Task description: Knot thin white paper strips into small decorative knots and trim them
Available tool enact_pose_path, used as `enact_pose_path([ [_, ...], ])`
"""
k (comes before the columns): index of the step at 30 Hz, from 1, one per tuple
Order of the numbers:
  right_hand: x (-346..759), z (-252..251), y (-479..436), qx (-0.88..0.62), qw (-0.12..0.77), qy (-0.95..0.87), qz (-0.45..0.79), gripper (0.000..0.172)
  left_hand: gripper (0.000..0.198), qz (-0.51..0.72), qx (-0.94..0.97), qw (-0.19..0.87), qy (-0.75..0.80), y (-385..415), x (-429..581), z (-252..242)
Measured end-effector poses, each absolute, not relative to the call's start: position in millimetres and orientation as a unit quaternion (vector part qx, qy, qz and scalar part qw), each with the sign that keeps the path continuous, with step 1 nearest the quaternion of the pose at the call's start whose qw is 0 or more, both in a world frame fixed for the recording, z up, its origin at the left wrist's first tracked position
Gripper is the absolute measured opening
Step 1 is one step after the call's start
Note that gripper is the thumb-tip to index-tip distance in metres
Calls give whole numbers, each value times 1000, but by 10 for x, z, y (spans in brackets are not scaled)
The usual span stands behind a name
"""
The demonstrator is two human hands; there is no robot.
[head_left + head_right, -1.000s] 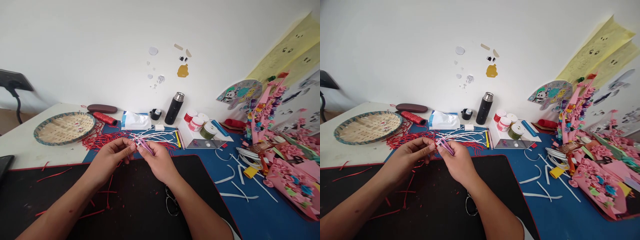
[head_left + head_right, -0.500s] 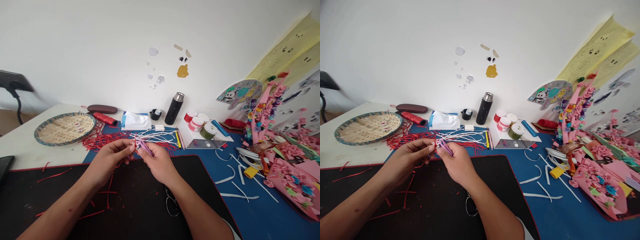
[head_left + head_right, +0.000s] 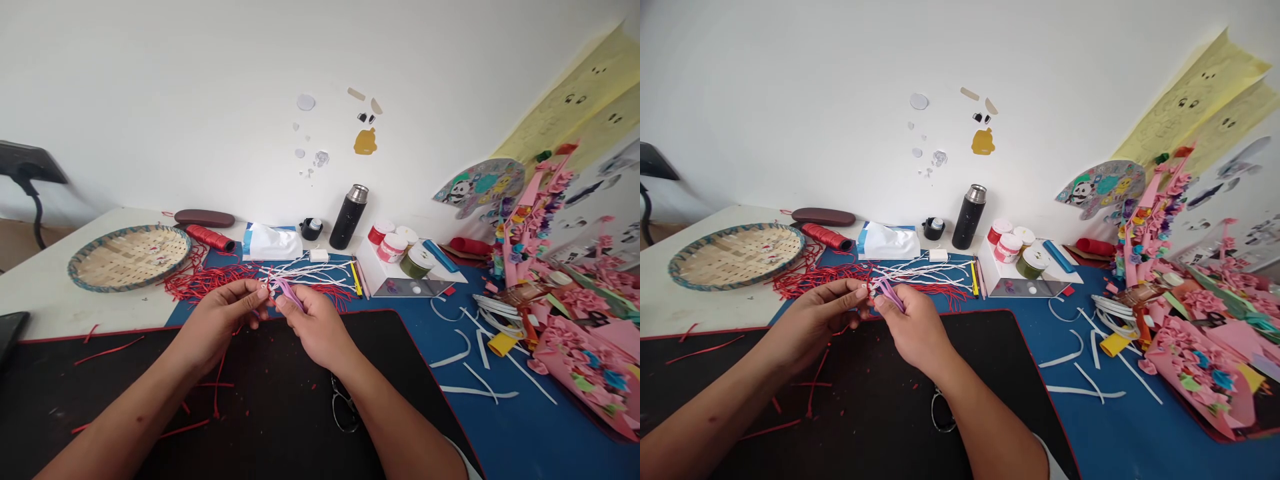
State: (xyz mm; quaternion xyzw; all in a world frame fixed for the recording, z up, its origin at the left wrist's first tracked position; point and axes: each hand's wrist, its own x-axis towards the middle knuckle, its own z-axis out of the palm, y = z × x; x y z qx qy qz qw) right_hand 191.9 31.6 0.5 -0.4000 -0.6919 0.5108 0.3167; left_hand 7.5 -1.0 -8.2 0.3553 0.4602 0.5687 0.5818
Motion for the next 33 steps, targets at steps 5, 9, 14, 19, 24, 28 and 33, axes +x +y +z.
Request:
enact_pose_path([
  [5,1920,27,313,-405,311,-696,504,32,38,569,326,606,450,3,73,-96],
  [9,1915,11,315,-405,317,-691,507,33,39,563,316,624,440,9,64,-94],
  [14,1911,-29,322,-400,327,-686,513,34,38,563,316,624,440,9,58,-89],
  [19,1912,-50,325,-399,330,-681,518,34,36,567,318,619,441,8,43,-109],
  [24,1917,-57,332,-400,333,-673,526,34,36,560,317,624,442,14,40,-101],
  [28,1923,-51,333,-400,341,-666,529,36,38,553,312,627,451,18,44,-84],
  [33,1922,-33,331,-392,350,-654,544,35,40,549,313,625,457,18,42,-91],
])
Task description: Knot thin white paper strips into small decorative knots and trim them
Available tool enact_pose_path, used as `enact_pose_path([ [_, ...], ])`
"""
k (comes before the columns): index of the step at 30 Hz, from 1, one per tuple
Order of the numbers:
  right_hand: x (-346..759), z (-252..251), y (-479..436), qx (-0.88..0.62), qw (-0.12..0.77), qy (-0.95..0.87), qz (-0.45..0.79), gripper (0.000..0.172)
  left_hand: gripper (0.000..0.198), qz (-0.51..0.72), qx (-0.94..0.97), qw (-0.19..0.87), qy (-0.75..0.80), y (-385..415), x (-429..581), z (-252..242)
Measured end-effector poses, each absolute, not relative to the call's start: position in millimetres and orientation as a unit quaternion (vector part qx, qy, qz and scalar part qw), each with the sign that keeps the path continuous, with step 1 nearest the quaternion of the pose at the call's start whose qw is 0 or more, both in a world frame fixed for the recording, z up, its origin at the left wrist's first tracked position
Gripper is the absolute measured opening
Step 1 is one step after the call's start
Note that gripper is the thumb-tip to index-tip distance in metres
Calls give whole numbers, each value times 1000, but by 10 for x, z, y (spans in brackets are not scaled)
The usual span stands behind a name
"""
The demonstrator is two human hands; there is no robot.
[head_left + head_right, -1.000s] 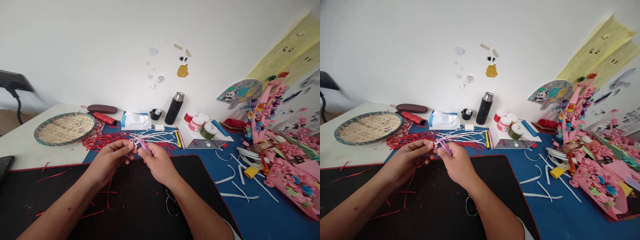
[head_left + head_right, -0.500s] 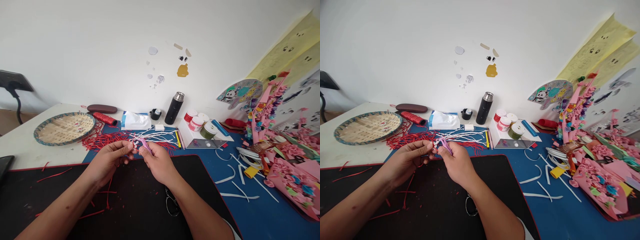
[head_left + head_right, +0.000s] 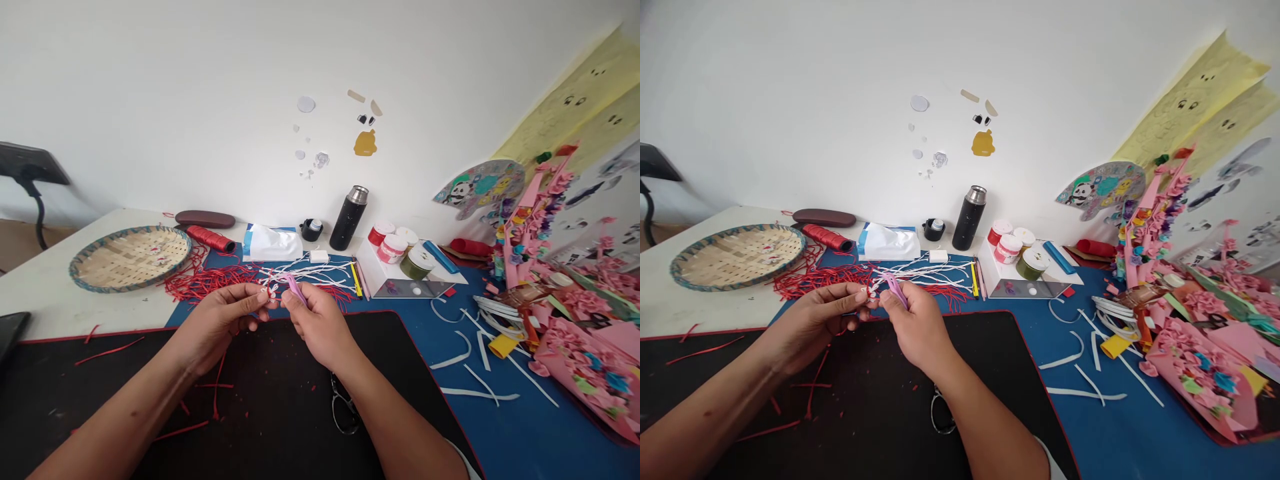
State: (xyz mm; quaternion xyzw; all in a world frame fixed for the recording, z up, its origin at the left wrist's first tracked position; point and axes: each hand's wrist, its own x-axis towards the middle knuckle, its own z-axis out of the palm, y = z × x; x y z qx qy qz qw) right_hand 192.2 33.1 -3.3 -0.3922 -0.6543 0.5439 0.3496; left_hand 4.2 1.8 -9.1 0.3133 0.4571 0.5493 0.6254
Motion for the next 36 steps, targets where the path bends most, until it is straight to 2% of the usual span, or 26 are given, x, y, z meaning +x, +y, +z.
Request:
enact_pose_path([
  [11,1914,4,314,-388,343,-646,560,34,39,556,312,613,467,13,33,-119],
  [36,1929,-73,370,-422,356,-638,538,46,39,552,372,553,501,23,73,-99],
])
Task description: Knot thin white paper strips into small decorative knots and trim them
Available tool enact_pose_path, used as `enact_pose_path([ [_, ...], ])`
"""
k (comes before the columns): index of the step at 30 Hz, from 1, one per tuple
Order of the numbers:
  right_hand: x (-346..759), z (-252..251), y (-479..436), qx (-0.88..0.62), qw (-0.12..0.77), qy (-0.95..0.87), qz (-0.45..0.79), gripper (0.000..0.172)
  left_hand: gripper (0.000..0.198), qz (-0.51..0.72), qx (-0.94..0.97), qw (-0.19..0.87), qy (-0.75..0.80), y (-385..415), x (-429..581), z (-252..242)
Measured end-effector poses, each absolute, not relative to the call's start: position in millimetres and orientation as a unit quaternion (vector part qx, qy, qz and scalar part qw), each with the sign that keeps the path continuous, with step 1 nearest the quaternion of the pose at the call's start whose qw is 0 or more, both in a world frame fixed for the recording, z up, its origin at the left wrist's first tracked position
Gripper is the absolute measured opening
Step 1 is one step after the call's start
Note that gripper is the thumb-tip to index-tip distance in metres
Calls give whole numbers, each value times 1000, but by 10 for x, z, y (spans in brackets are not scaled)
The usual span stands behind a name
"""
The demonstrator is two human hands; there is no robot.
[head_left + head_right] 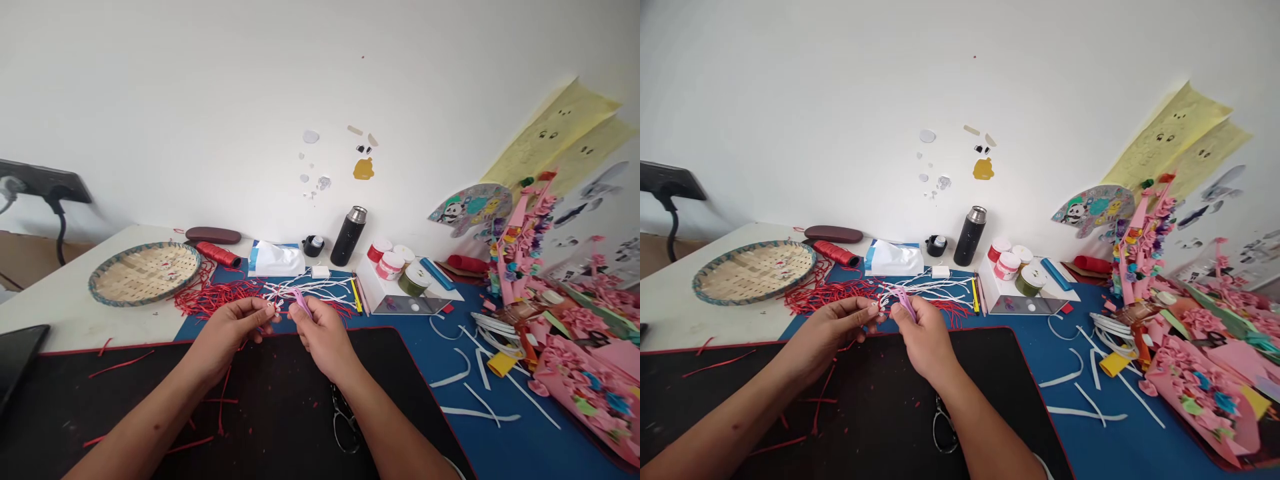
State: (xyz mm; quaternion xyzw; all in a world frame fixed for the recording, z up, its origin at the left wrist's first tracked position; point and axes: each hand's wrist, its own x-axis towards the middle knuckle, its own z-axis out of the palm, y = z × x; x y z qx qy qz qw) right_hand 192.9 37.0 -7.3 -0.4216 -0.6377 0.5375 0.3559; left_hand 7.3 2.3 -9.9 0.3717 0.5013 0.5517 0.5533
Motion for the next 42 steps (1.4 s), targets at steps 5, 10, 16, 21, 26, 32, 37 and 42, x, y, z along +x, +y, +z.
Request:
enact_pose_path([
  [5,1936,-96,388,-430,353,-637,534,49,38,545,379,558,498,18,66,-119],
  [10,1946,-118,412,-426,353,-640,533,50,34,548,371,566,493,13,66,-152],
  [16,1953,-124,416,-432,352,-652,515,50,36,549,369,564,494,25,57,-151],
  [21,1962,-110,415,-435,346,-667,496,44,40,530,393,541,521,20,48,-116],
  [26,1966,-137,441,-430,353,-679,479,41,39,538,391,553,503,27,70,-100],
  [32,1935,-206,482,-444,346,-696,446,44,38,571,362,555,485,54,25,-135],
  [37,1937,-160,418,-445,326,-730,404,39,41,603,342,548,469,77,-58,-136],
  [42,2047,-110,204,-451,214,-797,341,35,46,632,306,553,448,77,-97,-118],
])
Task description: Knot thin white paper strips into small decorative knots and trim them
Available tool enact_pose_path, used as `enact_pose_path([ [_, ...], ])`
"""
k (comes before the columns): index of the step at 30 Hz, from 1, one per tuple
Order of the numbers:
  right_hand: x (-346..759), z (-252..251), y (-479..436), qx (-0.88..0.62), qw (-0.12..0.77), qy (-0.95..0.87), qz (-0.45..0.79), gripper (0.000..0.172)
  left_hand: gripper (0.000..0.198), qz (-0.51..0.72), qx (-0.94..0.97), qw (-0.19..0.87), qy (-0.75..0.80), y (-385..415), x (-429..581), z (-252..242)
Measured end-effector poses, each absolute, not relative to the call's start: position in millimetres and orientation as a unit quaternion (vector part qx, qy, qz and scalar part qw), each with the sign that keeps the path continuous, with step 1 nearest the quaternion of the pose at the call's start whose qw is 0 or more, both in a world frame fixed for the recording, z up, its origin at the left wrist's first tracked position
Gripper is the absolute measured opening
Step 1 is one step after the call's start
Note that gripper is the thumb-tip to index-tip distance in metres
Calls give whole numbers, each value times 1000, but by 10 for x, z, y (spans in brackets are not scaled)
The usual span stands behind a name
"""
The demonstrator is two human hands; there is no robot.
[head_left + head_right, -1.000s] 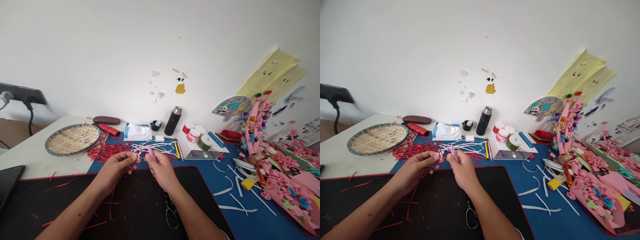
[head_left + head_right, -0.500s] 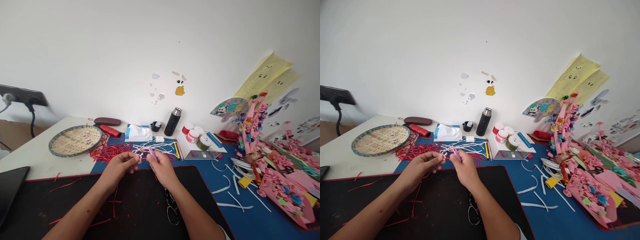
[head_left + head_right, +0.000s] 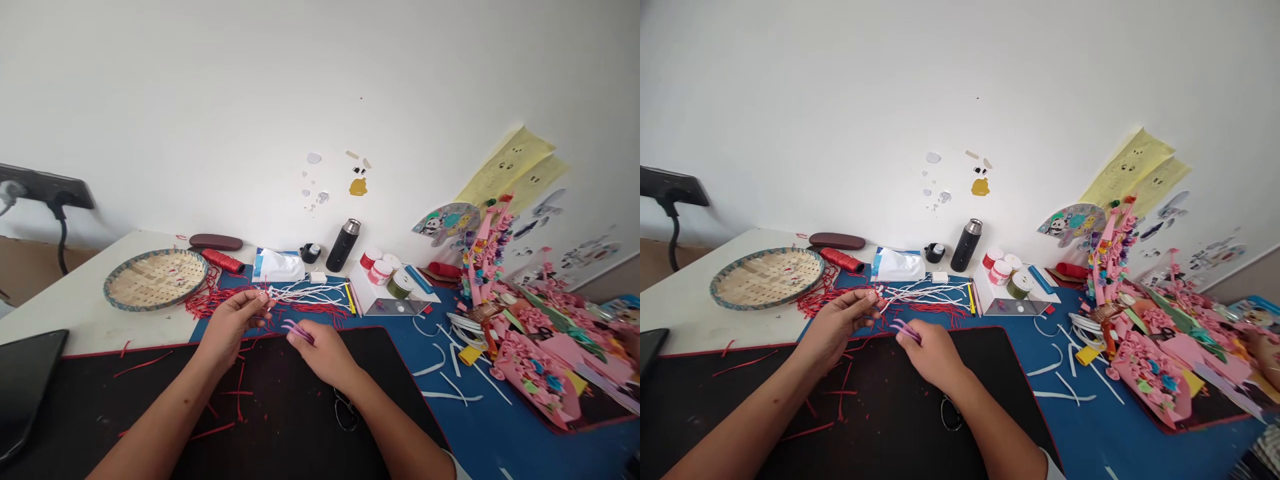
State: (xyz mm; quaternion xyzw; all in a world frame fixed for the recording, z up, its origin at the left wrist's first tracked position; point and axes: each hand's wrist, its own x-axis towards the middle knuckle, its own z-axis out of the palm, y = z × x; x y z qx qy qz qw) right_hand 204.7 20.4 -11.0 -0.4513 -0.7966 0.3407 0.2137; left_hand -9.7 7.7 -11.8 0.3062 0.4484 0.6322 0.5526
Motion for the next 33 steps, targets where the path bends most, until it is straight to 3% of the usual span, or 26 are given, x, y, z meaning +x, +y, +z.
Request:
enact_pose_path([
  [8,2068,-21,49,-426,136,-866,222,14,47,637,285,572,431,75,-84,-104],
  [14,2138,77,52,-423,145,-874,190,29,53,632,277,562,456,98,-87,-131],
  [21,2714,187,-186,-526,101,-822,195,10,54,635,274,563,452,100,-89,-150],
  [27,2903,164,-484,-538,15,-822,187,38,53,635,270,563,456,102,-80,-163],
  [33,2864,121,-595,-535,-31,-828,164,38,50,629,276,575,445,95,-82,-160],
])
